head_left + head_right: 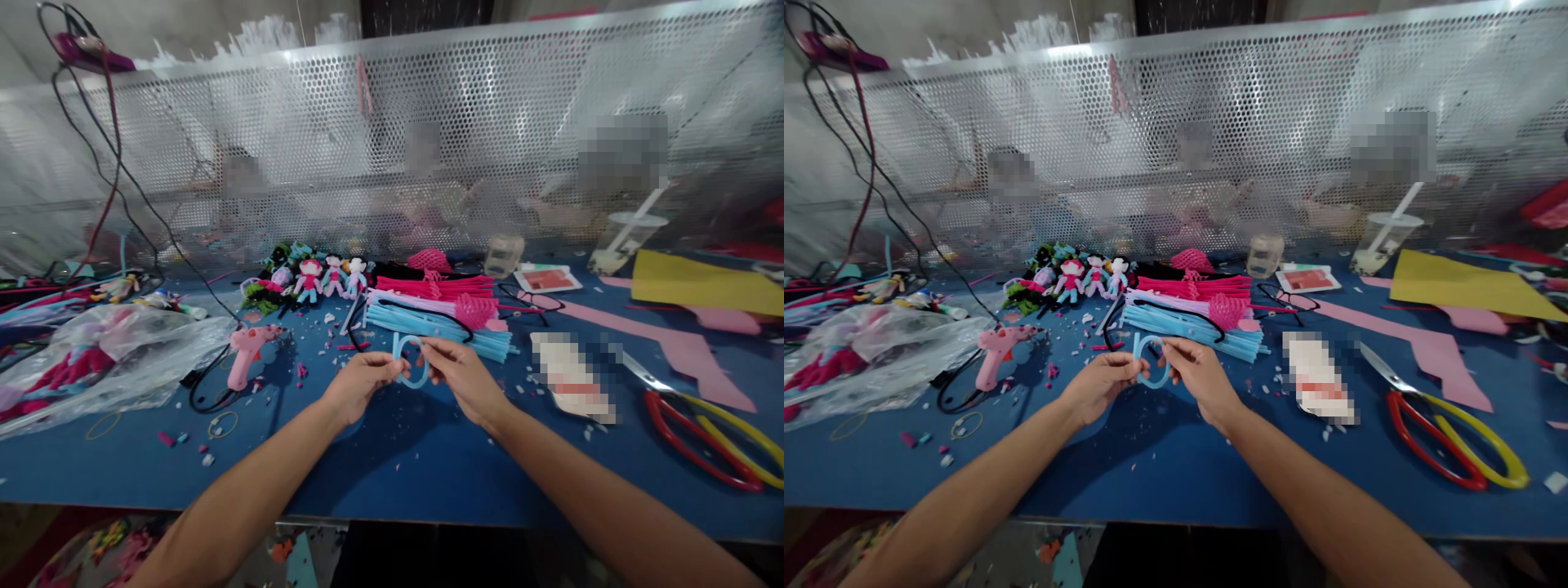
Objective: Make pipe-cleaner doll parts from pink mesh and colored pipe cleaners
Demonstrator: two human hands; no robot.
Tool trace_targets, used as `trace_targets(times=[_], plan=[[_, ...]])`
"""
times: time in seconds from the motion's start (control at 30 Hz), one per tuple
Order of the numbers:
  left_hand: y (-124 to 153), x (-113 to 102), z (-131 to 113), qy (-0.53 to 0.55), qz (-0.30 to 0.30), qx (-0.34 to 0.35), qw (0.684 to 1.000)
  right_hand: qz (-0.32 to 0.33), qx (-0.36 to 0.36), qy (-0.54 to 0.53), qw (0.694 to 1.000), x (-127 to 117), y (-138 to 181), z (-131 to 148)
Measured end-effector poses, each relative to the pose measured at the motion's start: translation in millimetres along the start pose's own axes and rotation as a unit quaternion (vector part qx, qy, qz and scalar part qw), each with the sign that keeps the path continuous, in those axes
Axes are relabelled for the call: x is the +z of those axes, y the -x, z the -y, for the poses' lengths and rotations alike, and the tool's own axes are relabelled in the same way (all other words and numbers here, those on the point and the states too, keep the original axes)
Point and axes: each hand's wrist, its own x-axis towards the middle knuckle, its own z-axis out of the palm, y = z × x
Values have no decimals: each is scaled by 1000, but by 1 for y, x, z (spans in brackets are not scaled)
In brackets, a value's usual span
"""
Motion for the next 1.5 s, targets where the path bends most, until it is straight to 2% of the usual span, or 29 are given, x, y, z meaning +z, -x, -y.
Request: trace_targets(times=[0.13,0.37,0.6,0.9,1.03,1.13,1.3,1.37,1.5], plan=[[2,2,-2,-2,7,5,1000,16,-1,26,1000,1,1,-1],[-2,-3,1,-12,-18,33,999,27,12,37,999,1,1,-2],[-2,-1,3,-74,-3,37,997,-23,0,51,998,1,-1,-5],[-3,2,6,-68,-41,101,992,33,11,54,998,1,1,-8],[-1,2,4,-66,-74,134,986,27,19,44,998,1,-1,-10],[-2,1,3,-42,-111,148,982,-15,6,-8,1000,-1,-2,-10],[-4,1,4,26,-125,130,983,-81,-5,-92,992,-4,-4,-5],[-5,1,4,92,-113,128,981,-97,-12,-118,988,-6,-4,-3],[-4,0,1,196,-28,115,973,-116,-6,-168,979,-11,-7,-1]])
